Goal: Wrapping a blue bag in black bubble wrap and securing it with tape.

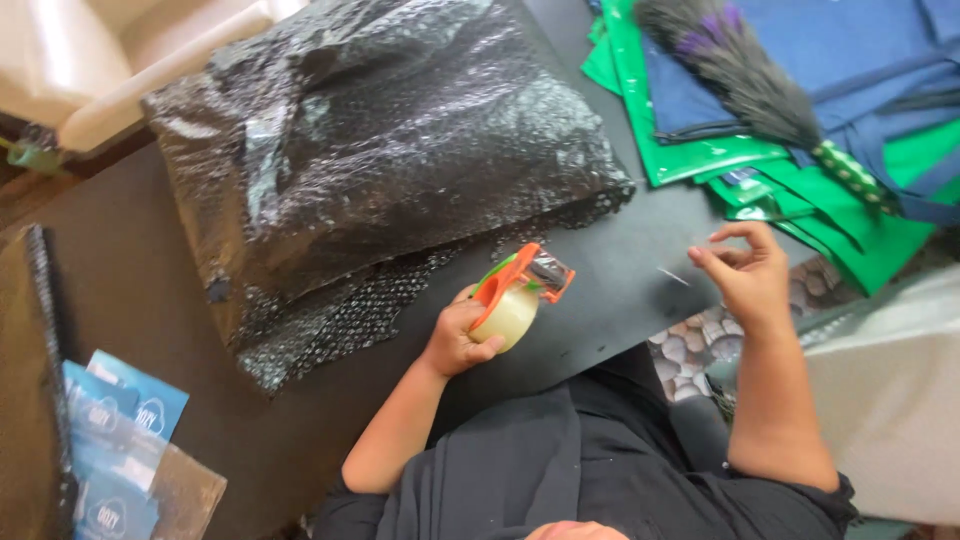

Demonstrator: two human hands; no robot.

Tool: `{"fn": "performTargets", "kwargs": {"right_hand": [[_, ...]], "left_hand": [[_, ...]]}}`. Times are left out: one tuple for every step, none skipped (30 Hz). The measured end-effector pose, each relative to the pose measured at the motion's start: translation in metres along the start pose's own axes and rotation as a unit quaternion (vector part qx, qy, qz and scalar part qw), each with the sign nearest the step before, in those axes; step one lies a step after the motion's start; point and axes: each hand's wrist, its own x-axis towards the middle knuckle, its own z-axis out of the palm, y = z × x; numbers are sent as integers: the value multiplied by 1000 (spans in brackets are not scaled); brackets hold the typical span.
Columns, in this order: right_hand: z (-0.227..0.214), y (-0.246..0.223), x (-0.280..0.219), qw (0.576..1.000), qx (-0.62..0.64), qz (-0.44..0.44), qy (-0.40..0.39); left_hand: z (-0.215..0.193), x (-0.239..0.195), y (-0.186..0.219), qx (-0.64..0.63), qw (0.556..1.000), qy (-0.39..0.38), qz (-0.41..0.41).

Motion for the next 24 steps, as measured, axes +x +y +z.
{"fn": "performTargets", "kwargs": {"right_hand": [[-14,-2,-2,1000,-2,0,9],[-28,-4,-6,999,-24,-11,19],[-40,-6,-7,998,-44,-24,28],[-50,-11,-11,998,-46,-25,34],[-58,-15,-14,998,-50,-14,31],[-67,-19,-17,998,-54,-3,28],[-72,-25,-19,998,-55,-3,29],[-77,-31,-20,997,-76,2,18],[-82,-37,-22,995,-97,7,9],[-86,-36,-20,995,-97,7,10],[-90,-35,-19,995,-96,15,-1],[-95,-34,-18,995,-96,24,-13],[-97,-35,-18,995,-97,26,-10],[-98,-35,-19,995,-90,40,-7],[-99,-36,-18,995,-82,54,-4],[-99,-32,-20,995,-81,54,-2],[-99,-28,-18,996,-76,51,4],[-97,-25,-17,996,-72,47,9],[-94,-29,-19,996,-72,45,4],[-90,-34,-21,996,-72,49,8],[-84,-37,-21,996,-71,52,8],[-83,-32,-21,996,-68,48,0],[-80,-27,-20,999,-38,38,3],[-77,-22,-18,1000,-7,28,4]], "left_hand": [[1,1,1,-5,1000,-6,4],[1,1,3,11,1000,-3,6],[1,1,4,29,1000,3,8],[1,1,2,25,1000,-1,12],[2,-1,0,23,1000,3,3],[2,-2,-2,21,1000,6,-6],[2,-2,-2,20,1000,6,-5],[2,-1,-2,21,1000,7,-3],[2,0,-2,22,1000,8,-1],[2,0,0,21,1000,7,0],[2,1,1,22,1000,6,3],[2,1,3,23,1000,5,7],[3,1,2,21,1000,3,7],[5,0,2,22,1000,1,9],[4,0,2,25,1000,0,12],[5,0,1,25,1000,-2,13],[5,0,0,31,999,0,16],[4,-1,-1,38,999,3,20],[4,-4,-4,40,999,8,19],[4,-7,-8,5,999,2,-35],[2,-11,-11,-28,996,-2,-88],[4,-12,-11,-23,996,5,-89],[5,-13,-11,-31,994,-5,-104],[5,-14,-11,-40,992,-16,-118]]}}
